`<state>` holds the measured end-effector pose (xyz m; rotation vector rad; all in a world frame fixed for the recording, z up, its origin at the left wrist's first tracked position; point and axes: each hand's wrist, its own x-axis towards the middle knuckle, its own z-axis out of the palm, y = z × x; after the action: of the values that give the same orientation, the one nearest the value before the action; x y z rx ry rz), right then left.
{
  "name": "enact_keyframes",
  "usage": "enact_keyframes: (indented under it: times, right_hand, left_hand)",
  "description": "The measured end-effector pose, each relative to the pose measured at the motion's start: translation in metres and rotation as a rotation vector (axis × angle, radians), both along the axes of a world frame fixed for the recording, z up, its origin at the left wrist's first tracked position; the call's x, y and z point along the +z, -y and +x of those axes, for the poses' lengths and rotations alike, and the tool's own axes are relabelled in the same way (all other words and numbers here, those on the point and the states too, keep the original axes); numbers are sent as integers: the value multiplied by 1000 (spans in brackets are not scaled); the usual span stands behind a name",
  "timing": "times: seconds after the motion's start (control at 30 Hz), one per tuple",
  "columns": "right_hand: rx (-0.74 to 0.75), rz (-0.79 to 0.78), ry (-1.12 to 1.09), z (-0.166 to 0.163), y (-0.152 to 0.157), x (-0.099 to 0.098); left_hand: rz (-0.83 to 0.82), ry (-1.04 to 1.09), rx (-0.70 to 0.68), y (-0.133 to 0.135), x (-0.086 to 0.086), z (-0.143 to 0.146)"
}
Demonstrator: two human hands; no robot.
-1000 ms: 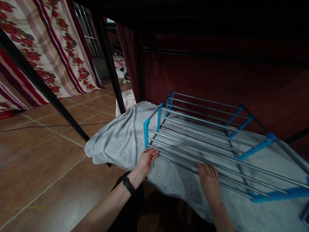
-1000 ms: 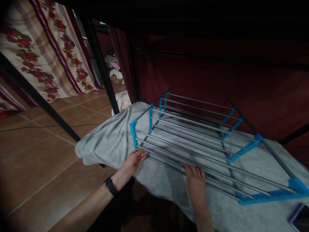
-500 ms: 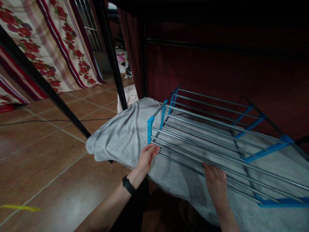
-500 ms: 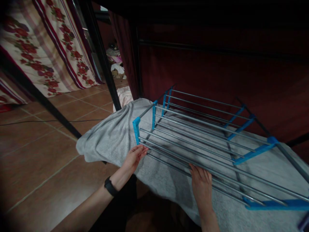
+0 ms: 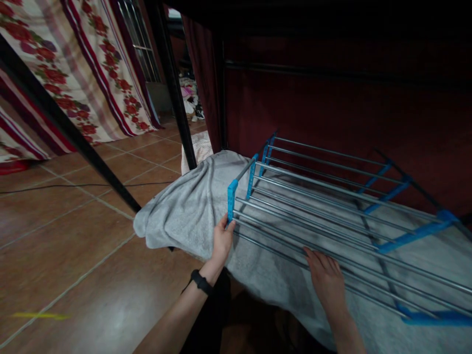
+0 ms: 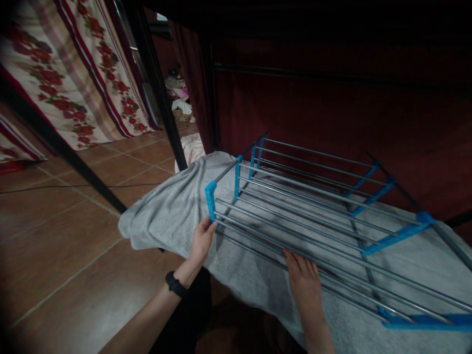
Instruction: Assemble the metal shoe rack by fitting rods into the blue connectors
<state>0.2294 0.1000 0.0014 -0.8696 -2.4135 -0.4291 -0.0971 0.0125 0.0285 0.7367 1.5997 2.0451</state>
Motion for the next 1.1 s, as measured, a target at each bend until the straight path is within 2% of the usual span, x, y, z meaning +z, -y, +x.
enact_keyframes:
  times: [0.27,0.6,0.77,0.87,0.97,1.1]
  right_hand:
    - [9,-17,0,-6,-1,2]
    - [36,-21,-75,-11,1,4]
    - [105,54,-86,-26,25,14]
    - [11,149,-172,-35,33,29]
    - [-45,168,-185,-44,26,44]
    - [-18,129,-92,-51,9,54]
  left_hand:
    - [22,17,68,-5,-12,-1]
    - [-11,17,67,-2,-11,0]
    - [36,-31,80,3,8,-2]
    - [79,-87,114,2,27,-4]
    - [90,-179,40,-2,41,-8]
    - [4,-244,-15,-8,41,-14]
